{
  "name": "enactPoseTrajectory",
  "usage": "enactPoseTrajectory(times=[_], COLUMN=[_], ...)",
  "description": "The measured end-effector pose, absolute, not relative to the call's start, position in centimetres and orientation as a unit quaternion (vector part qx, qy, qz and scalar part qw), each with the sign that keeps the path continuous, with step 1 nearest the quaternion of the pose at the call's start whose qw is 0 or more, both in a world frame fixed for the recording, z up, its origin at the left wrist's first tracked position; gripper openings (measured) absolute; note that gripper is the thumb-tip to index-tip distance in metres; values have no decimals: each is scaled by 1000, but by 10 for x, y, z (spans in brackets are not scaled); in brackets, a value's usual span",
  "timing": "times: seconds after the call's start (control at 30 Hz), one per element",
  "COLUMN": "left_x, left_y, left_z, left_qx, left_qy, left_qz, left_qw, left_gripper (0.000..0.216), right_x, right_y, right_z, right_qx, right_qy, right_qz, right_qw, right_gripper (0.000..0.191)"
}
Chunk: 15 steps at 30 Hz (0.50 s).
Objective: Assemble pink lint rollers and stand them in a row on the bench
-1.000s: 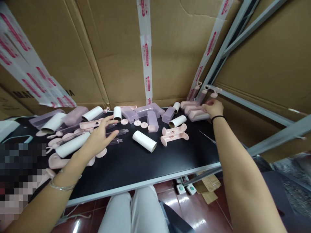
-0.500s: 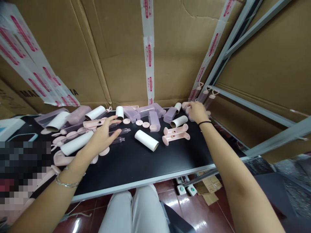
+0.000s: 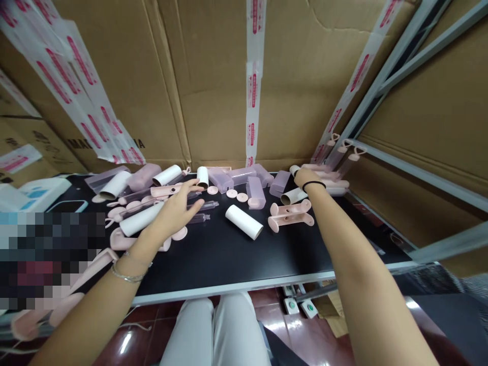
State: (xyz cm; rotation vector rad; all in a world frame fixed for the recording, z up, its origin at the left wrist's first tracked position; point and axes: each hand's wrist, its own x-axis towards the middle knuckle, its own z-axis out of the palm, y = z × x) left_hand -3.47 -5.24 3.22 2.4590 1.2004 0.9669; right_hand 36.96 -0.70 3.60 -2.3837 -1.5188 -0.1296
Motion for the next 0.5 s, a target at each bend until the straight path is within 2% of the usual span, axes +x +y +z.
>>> enactPoseTrajectory(times=[0.1,0.2,0.37,0.5], left_x=[-37,-37,-40,-53], left_y=[-50,-48,-49,-59], left_z=[32,30,37,57], left_qx=[831,829,833,843], left_qy=[420,426,433,488], left_qz=[347,346,333,217], left_qw=[111,103,91,64], left_gripper=[45,43,38,26], right_x=[372,362,311,251], right_y=[-12,-24,-52,-77], right_z=[55,83,124,133], right_qx=[-848,-838,-735,-640], right_qy=[-505,-496,-511,-537], right_qz=[-62,-125,-244,-236], right_qw=[148,187,372,496], right_gripper=[21,33,50,39])
